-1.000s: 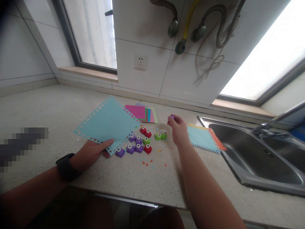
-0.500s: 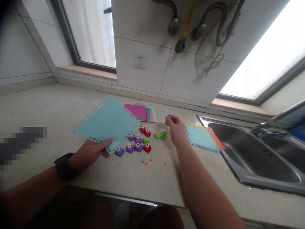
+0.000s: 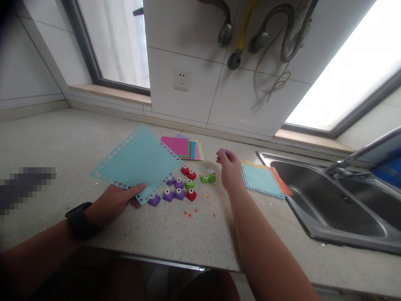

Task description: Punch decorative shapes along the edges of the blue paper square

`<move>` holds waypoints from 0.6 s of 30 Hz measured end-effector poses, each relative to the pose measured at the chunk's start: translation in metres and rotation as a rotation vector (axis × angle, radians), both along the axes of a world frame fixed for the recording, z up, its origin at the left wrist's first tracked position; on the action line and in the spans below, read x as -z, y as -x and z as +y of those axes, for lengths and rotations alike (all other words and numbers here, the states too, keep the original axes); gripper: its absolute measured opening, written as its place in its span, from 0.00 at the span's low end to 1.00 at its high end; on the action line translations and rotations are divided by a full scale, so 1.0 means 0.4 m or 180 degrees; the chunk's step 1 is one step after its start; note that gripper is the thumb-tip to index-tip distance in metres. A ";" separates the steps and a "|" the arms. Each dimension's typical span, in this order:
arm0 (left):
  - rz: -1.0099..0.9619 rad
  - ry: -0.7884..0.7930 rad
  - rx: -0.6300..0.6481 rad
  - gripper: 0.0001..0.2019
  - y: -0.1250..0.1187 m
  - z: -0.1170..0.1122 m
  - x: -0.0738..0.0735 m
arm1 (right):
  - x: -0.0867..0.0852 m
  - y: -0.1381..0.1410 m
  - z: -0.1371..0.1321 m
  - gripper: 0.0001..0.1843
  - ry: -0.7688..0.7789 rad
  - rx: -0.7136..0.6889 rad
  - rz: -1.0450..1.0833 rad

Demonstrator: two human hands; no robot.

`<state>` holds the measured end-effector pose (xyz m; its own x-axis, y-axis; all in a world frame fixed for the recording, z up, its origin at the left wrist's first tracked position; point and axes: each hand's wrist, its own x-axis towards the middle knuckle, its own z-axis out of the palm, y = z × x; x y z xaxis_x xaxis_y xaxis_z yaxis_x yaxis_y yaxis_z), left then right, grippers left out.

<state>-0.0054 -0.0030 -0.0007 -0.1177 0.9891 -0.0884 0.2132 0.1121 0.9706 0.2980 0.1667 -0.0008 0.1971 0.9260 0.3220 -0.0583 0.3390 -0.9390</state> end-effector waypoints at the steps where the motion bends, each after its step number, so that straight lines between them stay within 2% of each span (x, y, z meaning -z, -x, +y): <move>1: 0.0030 0.0009 -0.0006 0.17 -0.001 -0.001 -0.002 | -0.006 0.004 -0.005 0.15 -0.0030 -0.0012 0.0048; 6: 0.0280 0.0050 -0.0015 0.20 0.000 -0.002 -0.002 | -0.035 0.026 -0.032 0.12 -0.0216 -0.0237 0.0395; 12: 0.0536 0.0088 -0.0027 0.22 0.003 0.000 0.002 | -0.057 0.049 -0.072 0.09 -0.0357 -0.0568 0.0299; 18: 0.0447 0.0094 -0.0047 0.19 -0.007 -0.005 -0.023 | -0.057 0.081 -0.135 0.11 -0.0309 -0.1607 -0.0153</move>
